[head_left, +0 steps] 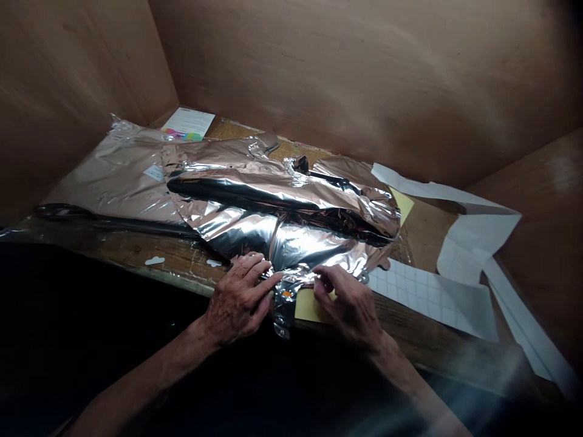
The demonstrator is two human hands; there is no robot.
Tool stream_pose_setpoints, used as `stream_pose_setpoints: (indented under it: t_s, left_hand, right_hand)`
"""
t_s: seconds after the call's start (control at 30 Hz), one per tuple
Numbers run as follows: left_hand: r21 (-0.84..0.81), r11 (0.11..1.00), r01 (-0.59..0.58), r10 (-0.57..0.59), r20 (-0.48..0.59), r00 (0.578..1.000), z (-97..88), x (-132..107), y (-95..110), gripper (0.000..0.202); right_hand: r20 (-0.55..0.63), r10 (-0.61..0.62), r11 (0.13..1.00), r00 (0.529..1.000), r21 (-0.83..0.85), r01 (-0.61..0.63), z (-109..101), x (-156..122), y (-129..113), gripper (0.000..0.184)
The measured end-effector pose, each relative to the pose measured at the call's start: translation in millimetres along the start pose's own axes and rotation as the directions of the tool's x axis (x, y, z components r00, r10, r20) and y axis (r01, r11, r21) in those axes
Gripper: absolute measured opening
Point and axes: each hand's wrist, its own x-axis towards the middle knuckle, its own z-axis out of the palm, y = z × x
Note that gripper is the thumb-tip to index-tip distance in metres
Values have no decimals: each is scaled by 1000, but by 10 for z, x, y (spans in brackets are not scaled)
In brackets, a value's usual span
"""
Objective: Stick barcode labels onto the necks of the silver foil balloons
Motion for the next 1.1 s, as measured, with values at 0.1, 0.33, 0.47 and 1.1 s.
stream_pose_setpoints:
  t_s: [0.1,0.33,0.47,1.1]
  left_hand:
    - [-10,1000,19,-19,7,1000,-33,29,16,41]
    - [-91,995,49,-48,14,999,-189,197,-10,35]
    - [-199,979,35,-42,-30,999,-250,248,-2,45]
    - [-272,962,31,-109,-276,955,23,378,60,41]
  right_hand:
    - [58,-298,954,953,-23,299,-32,-60,39,27]
    - [191,-649,737,737,-86,671,-43,260,155,31]
    - [126,-482,873,867,161,461,-74,413,232,21]
    - [117,-329,918,937,274,288,-57,429,203,16]
